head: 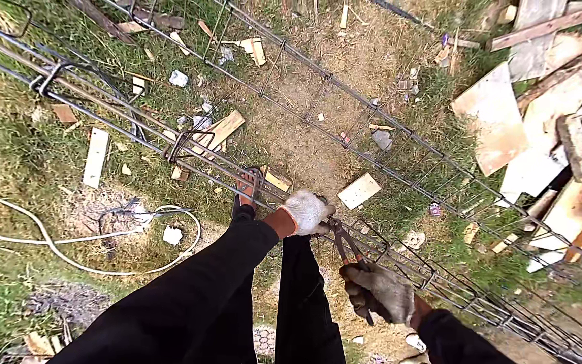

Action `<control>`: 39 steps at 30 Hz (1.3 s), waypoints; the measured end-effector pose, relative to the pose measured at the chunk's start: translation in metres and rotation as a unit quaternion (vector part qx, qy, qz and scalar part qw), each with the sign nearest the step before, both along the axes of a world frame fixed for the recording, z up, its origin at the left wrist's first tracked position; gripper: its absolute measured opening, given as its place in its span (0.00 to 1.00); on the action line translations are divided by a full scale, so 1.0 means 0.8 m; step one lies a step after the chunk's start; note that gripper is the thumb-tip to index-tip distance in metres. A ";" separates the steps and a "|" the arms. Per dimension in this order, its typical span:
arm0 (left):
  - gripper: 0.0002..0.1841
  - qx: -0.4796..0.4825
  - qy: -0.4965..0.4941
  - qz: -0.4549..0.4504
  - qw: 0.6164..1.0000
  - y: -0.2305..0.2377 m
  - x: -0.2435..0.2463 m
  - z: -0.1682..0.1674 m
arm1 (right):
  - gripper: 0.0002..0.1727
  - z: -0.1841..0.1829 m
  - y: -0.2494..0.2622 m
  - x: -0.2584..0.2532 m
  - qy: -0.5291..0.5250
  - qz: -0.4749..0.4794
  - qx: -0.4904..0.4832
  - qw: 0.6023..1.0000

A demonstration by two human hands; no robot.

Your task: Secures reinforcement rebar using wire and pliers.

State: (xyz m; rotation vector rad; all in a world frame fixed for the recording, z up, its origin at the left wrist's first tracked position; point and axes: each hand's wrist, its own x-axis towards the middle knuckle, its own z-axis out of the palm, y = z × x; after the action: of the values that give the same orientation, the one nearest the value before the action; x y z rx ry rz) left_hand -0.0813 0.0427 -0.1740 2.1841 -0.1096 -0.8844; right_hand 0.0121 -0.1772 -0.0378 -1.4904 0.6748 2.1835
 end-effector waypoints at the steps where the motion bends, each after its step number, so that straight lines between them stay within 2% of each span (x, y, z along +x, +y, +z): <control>1: 0.30 -0.001 0.000 -0.001 1.000 0.000 -0.001 0.000 | 0.16 0.001 0.001 -0.005 0.004 -0.022 -0.004 1.000; 6: 0.33 0.024 -0.038 0.010 0.999 -0.005 -0.004 0.004 | 0.15 0.000 0.001 -0.007 -0.074 0.064 -0.010 0.995; 8: 0.28 0.042 -0.060 0.094 0.993 -0.009 -0.003 0.025 | 0.14 0.004 0.011 -0.002 -0.089 0.070 -0.018 0.993; 9: 0.23 0.052 -0.068 0.168 0.982 -0.017 -0.006 0.044 | 0.14 0.007 0.016 0.002 -0.090 0.076 -0.023 0.993; 11: 0.17 0.066 -0.033 0.293 0.953 -0.035 -0.012 0.078 | 0.14 0.010 0.021 0.012 -0.094 0.091 -0.028 0.991; 12: 0.15 0.060 0.020 0.339 0.939 -0.046 -0.016 0.091 | 0.14 0.011 0.023 0.017 -0.093 0.100 -0.030 0.990; 15: 0.23 -0.028 0.247 0.449 0.858 -0.071 -0.022 0.107 | 0.14 0.011 0.026 0.027 -0.093 0.119 -0.030 0.988; 16: 0.25 -0.052 0.284 0.481 0.828 -0.075 -0.023 0.107 | 0.14 0.012 0.026 0.028 -0.093 0.122 -0.031 0.988; 18: 0.25 -0.065 0.301 0.521 0.796 -0.078 -0.025 0.108 | 0.14 0.015 0.029 0.028 -0.095 0.123 -0.032 0.987; 21: 0.25 -0.089 0.318 0.518 0.789 -0.079 -0.028 0.121 | 0.14 0.024 0.035 0.025 -0.075 0.104 -0.047 0.991; 24: 0.25 -0.108 0.318 0.553 0.763 -0.085 -0.028 0.137 | 0.14 0.038 0.050 0.023 -0.049 0.067 -0.071 0.994; 26: 0.23 -0.140 0.300 0.621 0.711 -0.102 -0.029 0.142 | 0.14 0.042 0.056 0.021 -0.042 0.053 -0.081 0.994; 29: 0.20 -0.194 0.279 0.716 0.610 -0.130 -0.024 0.146 | 0.14 0.040 0.057 0.021 -0.044 0.055 -0.080 0.994; 31: 0.18 -0.215 0.276 0.740 0.575 -0.141 -0.023 0.142 | 0.14 0.038 0.055 0.023 -0.047 0.063 -0.077 0.994; 32: 0.18 -0.213 0.272 0.738 0.579 -0.141 -0.024 0.140 | 0.14 0.036 0.054 0.026 -0.049 0.075 -0.075 0.993; 33: 0.18 -0.200 0.269 0.727 0.599 -0.138 -0.025 0.140 | 0.15 0.035 0.053 0.030 -0.055 0.097 -0.072 0.991; 35: 0.19 -0.157 0.278 0.652 0.688 -0.123 -0.029 0.146 | 0.16 0.030 0.047 0.040 -0.066 0.149 -0.061 0.985; 37: 0.21 -0.115 0.315 0.515 0.789 -0.104 -0.027 0.155 | 0.17 0.027 0.042 0.047 -0.079 0.193 -0.050 0.977; 39: 0.21 -0.103 0.339 0.428 0.832 -0.094 -0.022 0.158 | 0.18 0.026 0.044 0.050 -0.074 0.203 -0.037 0.976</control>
State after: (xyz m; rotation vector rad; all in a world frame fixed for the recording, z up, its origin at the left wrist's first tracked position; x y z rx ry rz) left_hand -0.0988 -0.0325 -0.0473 1.3468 0.9962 -0.9660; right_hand 0.0524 -0.1417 -0.0173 -1.9502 0.4333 2.3224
